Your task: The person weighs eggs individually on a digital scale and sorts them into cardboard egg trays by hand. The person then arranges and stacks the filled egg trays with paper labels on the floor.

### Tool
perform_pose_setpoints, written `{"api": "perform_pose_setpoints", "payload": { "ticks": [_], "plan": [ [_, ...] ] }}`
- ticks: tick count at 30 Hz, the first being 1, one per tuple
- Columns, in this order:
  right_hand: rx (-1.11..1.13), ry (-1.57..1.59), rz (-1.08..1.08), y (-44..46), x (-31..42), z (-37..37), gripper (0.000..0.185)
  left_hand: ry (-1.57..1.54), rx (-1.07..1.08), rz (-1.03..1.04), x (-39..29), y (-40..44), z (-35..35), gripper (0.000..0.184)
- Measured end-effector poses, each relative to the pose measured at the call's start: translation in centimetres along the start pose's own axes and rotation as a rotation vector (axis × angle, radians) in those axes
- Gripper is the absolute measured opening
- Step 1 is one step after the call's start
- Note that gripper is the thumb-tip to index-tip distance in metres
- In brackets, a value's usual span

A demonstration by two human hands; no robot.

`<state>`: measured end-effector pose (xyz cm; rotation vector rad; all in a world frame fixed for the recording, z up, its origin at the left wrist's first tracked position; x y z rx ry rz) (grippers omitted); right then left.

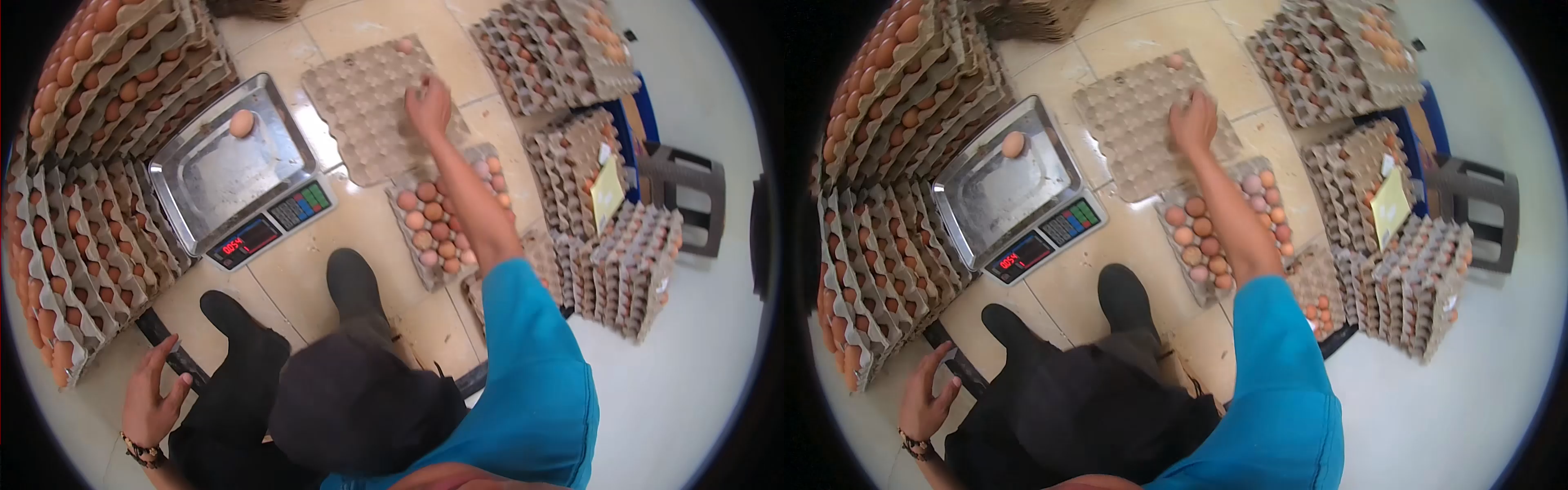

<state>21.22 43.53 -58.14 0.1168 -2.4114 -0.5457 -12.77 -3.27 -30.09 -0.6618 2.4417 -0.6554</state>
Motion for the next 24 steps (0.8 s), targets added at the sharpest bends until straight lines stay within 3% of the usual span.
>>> {"api": "perform_pose_setpoints", "payload": {
  "ticks": [2,4,7,9,12,14,16,18,19,20,22,24],
  "plan": [
    [0.042,-0.26,-0.037,6.2,1.7,5.3,0.052,-0.022,0.026,-0.065,0.8,0.5,0.1,0.058],
    [0.254,-0.56,0.024,10.2,1.2,9.9,0.061,-0.045,0.044,-0.107,0.2,1.1,0.0,0.058],
    [0.274,-0.624,-0.061,11.9,-0.8,12.2,0.058,-0.081,0.027,-0.053,-1.1,1.7,-0.1,0.056],
    [0.328,-0.47,0.0,11.0,-0.1,10.5,0.049,-0.075,0.041,-0.071,-1.6,1.8,-0.1,0.056],
    [0.32,0.567,0.563,7.0,-1.5,11.2,0.03,-0.08,0.031,-0.074,-1.9,1.1,-0.4,0.056],
    [0.362,1.353,1.055,1.7,3.7,9.2,0.023,-0.062,0.008,-0.052,-2.3,0.8,-0.7,0.059],
    [0.709,1.414,0.861,-1.9,8.4,8.7,0.029,-0.032,-0.006,-0.013,-2.9,0.3,-1.0,0.06],
    [0.749,0.783,-0.316,-6.8,18.4,4.6,0.028,-0.038,-0.006,0.014,-3.8,0.0,-1.3,0.06],
    [1.02,1.011,0.315,-10.8,19.9,6.9,0.03,-0.049,-0.006,0.03,-4.1,-0.2,-1.4,0.06],
    [1.142,0.812,0.165,-14.7,22.6,7.4,0.03,-0.061,-0.019,0.046,-4.2,-0.4,-1.4,0.06],
    [0.915,0.658,-0.537,-18.6,29.1,5.5,0.032,-0.08,-0.04,0.075,-4.1,-0.7,-1.6,0.06],
    [0.836,0.47,-0.823,-21.2,31.5,5.7,0.031,-0.081,-0.045,0.087,-4.1,-0.9,-1.9,0.06]
  ]
}}
Point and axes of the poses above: each hand's wrist, its own y-axis towards the middle knuckle, its own z-axis out of the palm, x = y × z, the point moved 9 cm from there along y, towards the middle knuckle, and after that the axes turned 11 degrees about -x, right-handed, at the moved point
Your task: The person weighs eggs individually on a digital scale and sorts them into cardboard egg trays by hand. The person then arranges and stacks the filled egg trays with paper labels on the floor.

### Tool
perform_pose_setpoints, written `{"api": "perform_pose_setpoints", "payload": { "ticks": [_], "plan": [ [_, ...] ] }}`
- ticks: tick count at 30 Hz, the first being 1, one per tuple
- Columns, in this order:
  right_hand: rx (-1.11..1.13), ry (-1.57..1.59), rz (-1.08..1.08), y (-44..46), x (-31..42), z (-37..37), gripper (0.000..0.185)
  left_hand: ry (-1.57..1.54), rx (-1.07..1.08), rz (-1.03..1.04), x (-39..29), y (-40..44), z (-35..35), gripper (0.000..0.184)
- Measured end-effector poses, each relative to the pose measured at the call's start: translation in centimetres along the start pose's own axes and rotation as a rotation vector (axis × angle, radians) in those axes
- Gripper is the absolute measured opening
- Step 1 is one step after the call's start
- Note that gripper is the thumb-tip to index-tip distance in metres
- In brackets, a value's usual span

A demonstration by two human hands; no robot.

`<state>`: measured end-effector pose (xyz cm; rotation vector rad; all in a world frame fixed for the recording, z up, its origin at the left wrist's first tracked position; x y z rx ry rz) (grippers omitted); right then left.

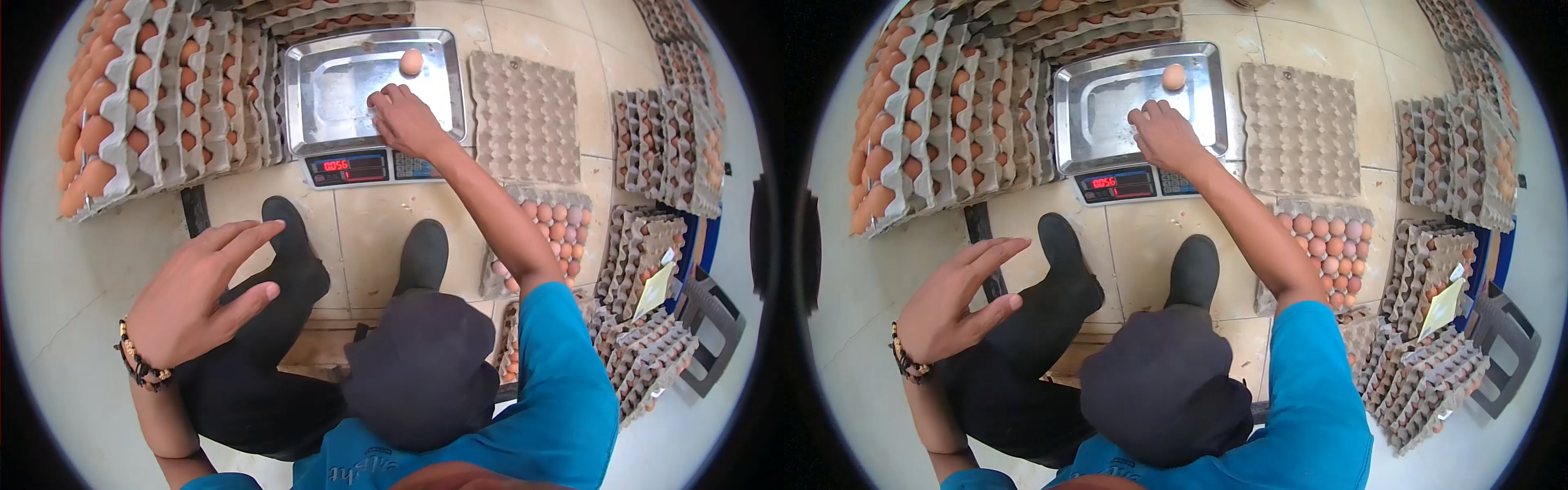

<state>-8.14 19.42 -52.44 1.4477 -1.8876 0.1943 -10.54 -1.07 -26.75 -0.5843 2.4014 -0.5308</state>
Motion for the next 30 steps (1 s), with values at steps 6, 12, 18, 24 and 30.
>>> {"api": "perform_pose_setpoints", "payload": {
  "ticks": [6,12,18,24,30],
  "plan": [
    [-0.167,-0.147,-0.075,1.0,0.6,-0.8,0.031,0.021,-0.034,0.03,0.3,-1.3,-0.7,0.06],
    [-0.232,-0.303,0.45,6.0,-7.7,-4.2,0.045,0.017,-0.083,0.049,-0.4,-2.4,-1.4,0.058],
    [-0.629,0.432,0.759,-2.1,-8.2,-7.4,0.032,0.011,-0.061,0.105,-1.5,-2.7,-0.8,0.055],
    [-0.804,1.251,1.405,-35.1,0.1,-4.6,0.027,0.131,-0.018,0.226,-3.4,-3.3,0.4,0.055],
    [-0.741,0.088,1.483,-53.7,1.8,-8.4,0.035,0.081,-0.035,0.226,-2.6,-3.3,0.6,0.053]
  ]
}}
Point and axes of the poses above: each hand's wrist, its own y-axis towards the middle knuckle, its own z-axis out of the palm, x = y × z, the point moved 9 cm from there along y, towards the middle knuckle, and after that the axes turned 11 degrees about -x, right-handed, at the moved point
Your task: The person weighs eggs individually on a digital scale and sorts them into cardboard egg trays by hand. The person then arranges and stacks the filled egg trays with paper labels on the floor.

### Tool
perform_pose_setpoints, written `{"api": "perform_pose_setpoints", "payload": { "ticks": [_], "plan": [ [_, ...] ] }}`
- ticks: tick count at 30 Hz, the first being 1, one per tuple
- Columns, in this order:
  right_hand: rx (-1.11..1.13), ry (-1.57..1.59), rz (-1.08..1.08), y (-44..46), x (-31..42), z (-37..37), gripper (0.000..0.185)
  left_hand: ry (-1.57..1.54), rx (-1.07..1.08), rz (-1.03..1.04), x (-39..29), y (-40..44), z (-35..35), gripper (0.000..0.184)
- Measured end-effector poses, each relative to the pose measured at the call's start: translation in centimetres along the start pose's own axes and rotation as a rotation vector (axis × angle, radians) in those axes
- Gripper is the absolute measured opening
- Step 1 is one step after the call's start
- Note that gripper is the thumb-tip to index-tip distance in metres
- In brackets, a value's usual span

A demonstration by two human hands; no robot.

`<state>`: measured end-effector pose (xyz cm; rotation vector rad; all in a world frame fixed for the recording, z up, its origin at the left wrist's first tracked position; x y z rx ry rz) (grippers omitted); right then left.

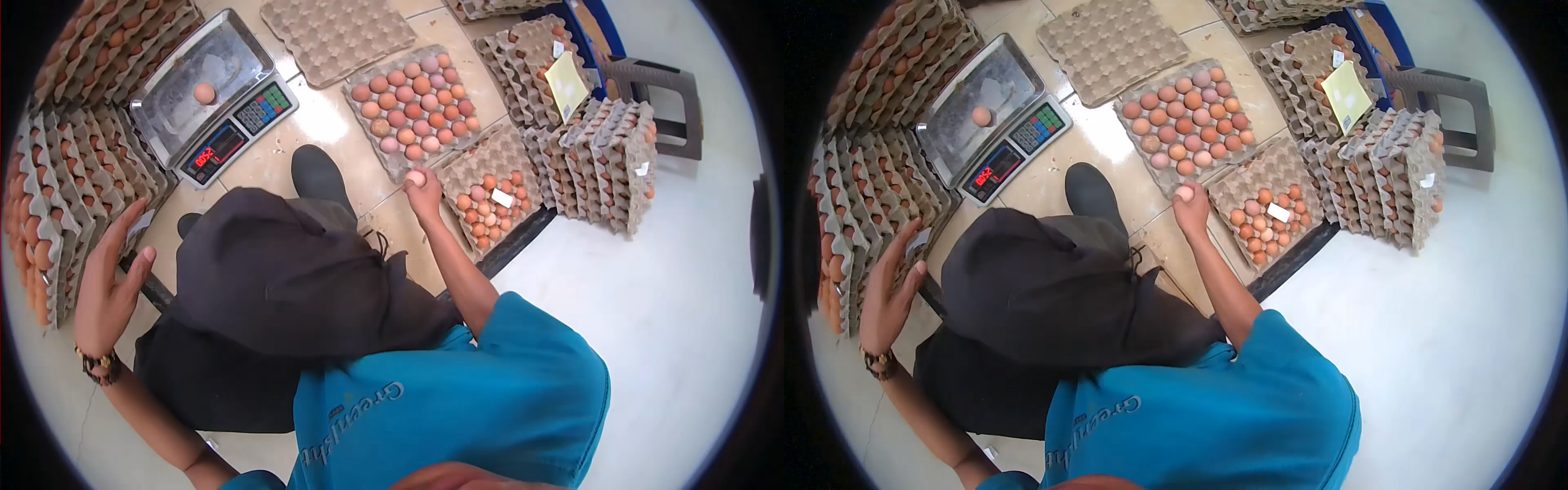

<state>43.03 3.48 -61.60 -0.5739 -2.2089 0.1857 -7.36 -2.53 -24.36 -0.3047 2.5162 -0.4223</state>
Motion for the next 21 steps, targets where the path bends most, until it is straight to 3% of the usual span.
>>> {"api": "perform_pose_setpoints", "payload": {
  "ticks": [6,12,15,16,19,21],
  "plan": [
    [-0.207,-0.125,-0.524,0.0,8.2,1.1,0.034,-0.095,-0.012,-0.071,2.5,-0.1,-0.2,0.052],
    [-0.2,-0.278,-0.53,-2.8,9.9,-0.5,0.024,-0.022,-0.053,-0.043,3.9,-0.6,-1.0,0.052],
    [0.03,-0.159,-0.417,-5.3,9.2,1.1,0.023,-0.053,-0.029,-0.051,3.6,-0.4,-0.8,0.052],
    [0.07,-0.104,-0.48,-5.6,9.6,2.7,0.023,-0.031,0.006,-0.083,3.9,-0.2,-0.6,0.053],
    [0.098,-0.007,-0.593,-4.5,15.4,9.1,0.022,-0.033,0.01,-0.041,5.4,0.4,0.4,0.053],
    [0.083,0.111,-0.718,-4.2,23.3,13.8,0.022,-0.012,0.009,-0.013,6.1,0.5,0.6,0.052]
  ]
}}
Point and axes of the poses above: each hand's wrist, its own y-axis towards the middle knuckle, its own z-axis out of the palm, x = y × z, the point moved 9 cm from there along y, towards the middle knuckle, and after that the axes turned 11 degrees about -x, right-handed, at the moved point
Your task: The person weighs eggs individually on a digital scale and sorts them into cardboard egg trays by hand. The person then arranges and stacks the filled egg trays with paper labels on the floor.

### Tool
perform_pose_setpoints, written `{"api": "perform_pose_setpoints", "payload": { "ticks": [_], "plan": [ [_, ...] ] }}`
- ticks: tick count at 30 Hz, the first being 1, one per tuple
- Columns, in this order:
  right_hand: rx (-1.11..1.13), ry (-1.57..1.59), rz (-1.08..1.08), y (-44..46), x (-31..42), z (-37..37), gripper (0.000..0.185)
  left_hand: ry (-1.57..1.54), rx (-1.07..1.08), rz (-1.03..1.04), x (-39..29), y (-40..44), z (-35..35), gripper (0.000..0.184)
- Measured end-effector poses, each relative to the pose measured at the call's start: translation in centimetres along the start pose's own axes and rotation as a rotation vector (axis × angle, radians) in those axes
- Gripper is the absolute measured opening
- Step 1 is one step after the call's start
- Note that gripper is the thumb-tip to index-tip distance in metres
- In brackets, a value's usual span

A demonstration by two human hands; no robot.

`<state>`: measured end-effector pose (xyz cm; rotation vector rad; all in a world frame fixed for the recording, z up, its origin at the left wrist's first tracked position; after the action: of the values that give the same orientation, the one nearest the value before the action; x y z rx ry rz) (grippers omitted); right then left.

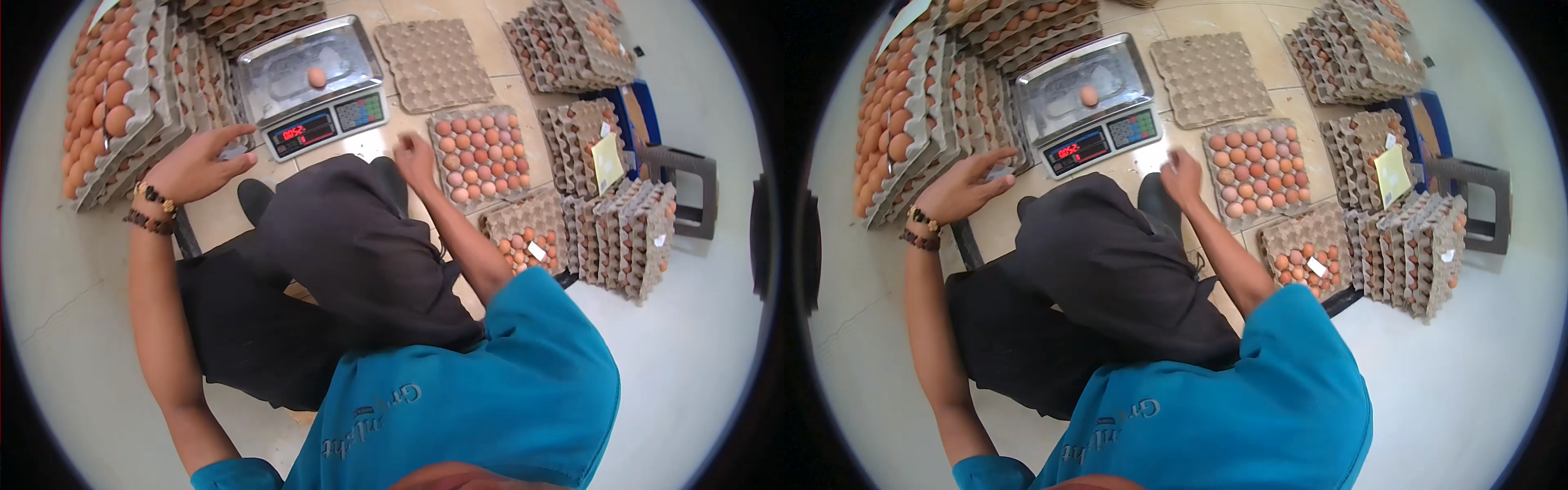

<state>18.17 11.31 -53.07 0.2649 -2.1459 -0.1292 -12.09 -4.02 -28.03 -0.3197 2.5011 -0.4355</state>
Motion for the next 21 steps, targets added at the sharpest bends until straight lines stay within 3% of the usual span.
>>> {"api": "perform_pose_setpoints", "payload": {
  "ticks": [1,2,4,6,9,12,13,16,18,20,21],
  "plan": [
    [0.002,0.05,-0.068,2.5,2.5,3.0,0.025,0.007,0.008,-0.011,0.3,-0.1,0.1,0.052],
    [0.149,-0.013,-0.037,4.7,4.7,6.4,0.037,0.013,0.017,-0.027,0.6,-0.3,0.3,0.052],
    [0.071,-0.058,-0.311,7.9,8.9,12.1,0.052,0.018,-0.026,-0.042,1.6,-0.8,-0.2,0.053],
    [0.178,-0.159,-0.292,9.6,12.1,16.1,0.061,0.048,-0.063,-0.065,2.7,-1.0,-0.6,0.053],
    [0.353,-0.362,-0.294,10.7,13.5,20.6,0.056,0.029,-0.067,-0.099,3.4,-1.3,-0.6,0.053],
    [0.441,-0.229,-0.28,11.6,9.8,25.3,0.05,0.016,-0.061,-0.082,3.2,-1.6,-0.6,0.053],
    [0.376,-0.119,-0.279,10.8,11.7,22.4,0.035,0.016,-0.065,-0.065,3.3,-1.5,-0.3,0.053],
    [0.097,0.283,-0.001,9.2,9.0,17.5,0.018,0.013,-0.057,-0.049,2.7,-1.1,-0.4,0.053],
    [0.377,0.68,0.566,5.2,4.0,15.5,0.006,-0.004,-0.037,-0.068,1.8,-1.1,-0.6,0.052],
    [0.314,0.919,0.776,0.6,0.5,10.1,0.004,-0.031,-0.007,-0.089,1.1,-1.0,-0.7,0.051],
    [0.253,0.845,0.885,-1.6,-2.0,7.1,0.004,-0.062,-0.011,-0.067,1.1,-0.9,-0.5,0.052]
  ]
}}
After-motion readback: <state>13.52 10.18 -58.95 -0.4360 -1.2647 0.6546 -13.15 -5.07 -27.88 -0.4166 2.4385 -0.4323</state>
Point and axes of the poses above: each hand's wrist, its own y-axis towards the middle knuckle, its own z-axis out of the palm, x = y × z, the point moved 9 cm from there along y, towards the middle knuckle, and after that the axes turned 11 degrees about -x, right-handed, at the moved point
